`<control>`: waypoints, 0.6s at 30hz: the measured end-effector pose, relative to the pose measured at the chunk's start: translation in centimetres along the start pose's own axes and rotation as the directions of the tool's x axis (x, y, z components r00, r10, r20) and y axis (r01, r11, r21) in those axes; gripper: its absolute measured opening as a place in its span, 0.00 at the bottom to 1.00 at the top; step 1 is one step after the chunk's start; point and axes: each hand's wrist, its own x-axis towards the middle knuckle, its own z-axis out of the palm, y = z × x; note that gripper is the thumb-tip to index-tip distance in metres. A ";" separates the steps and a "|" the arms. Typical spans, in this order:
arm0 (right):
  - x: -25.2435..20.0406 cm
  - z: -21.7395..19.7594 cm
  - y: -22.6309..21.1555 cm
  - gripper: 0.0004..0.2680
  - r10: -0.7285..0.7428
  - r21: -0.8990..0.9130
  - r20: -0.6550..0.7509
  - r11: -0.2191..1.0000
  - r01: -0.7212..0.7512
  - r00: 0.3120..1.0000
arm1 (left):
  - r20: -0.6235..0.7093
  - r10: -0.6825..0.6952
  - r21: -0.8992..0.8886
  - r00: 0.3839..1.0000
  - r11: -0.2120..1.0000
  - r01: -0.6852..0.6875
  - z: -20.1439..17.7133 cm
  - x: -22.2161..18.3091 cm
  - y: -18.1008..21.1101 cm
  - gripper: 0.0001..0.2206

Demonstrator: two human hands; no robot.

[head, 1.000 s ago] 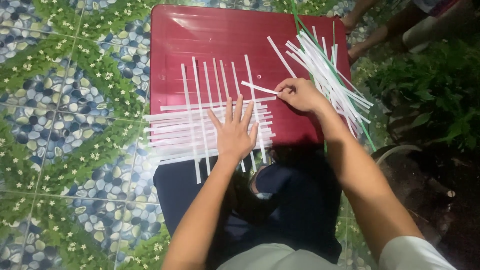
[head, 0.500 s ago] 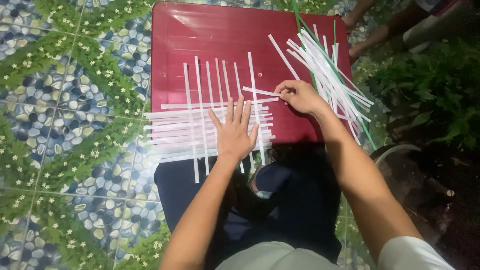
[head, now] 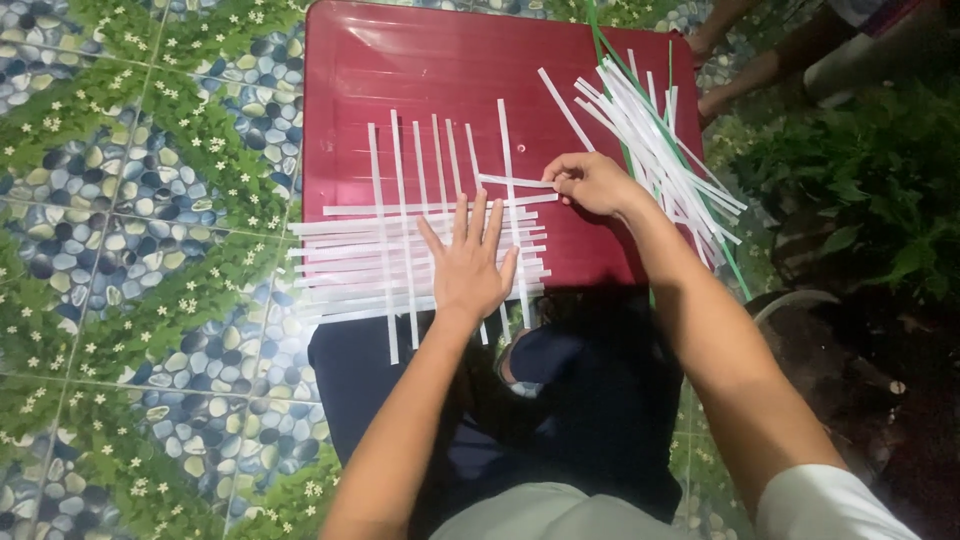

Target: The person is weaving white plastic strips together to create a flat mat or sheet on a red plastic tray.

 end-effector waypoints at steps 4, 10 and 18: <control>-0.1 0.0 -1.0 0.07 0.016 0.004 0.006 1.000 -0.016 1.000 | -0.001 -0.007 -0.008 1.000 1.000 0.007 0.3 0.1 0.0 0.27; -0.4 0.1 -1.6 0.08 0.019 -0.041 0.024 0.999 -0.018 1.000 | -0.002 0.001 -0.014 1.000 1.000 -0.001 -0.2 -0.2 0.0 0.26; 0.3 0.6 -1.0 0.09 -0.033 -0.004 0.063 0.999 0.033 0.997 | 0.040 0.010 -0.023 0.999 1.000 -0.009 -1.1 -0.2 0.0 0.26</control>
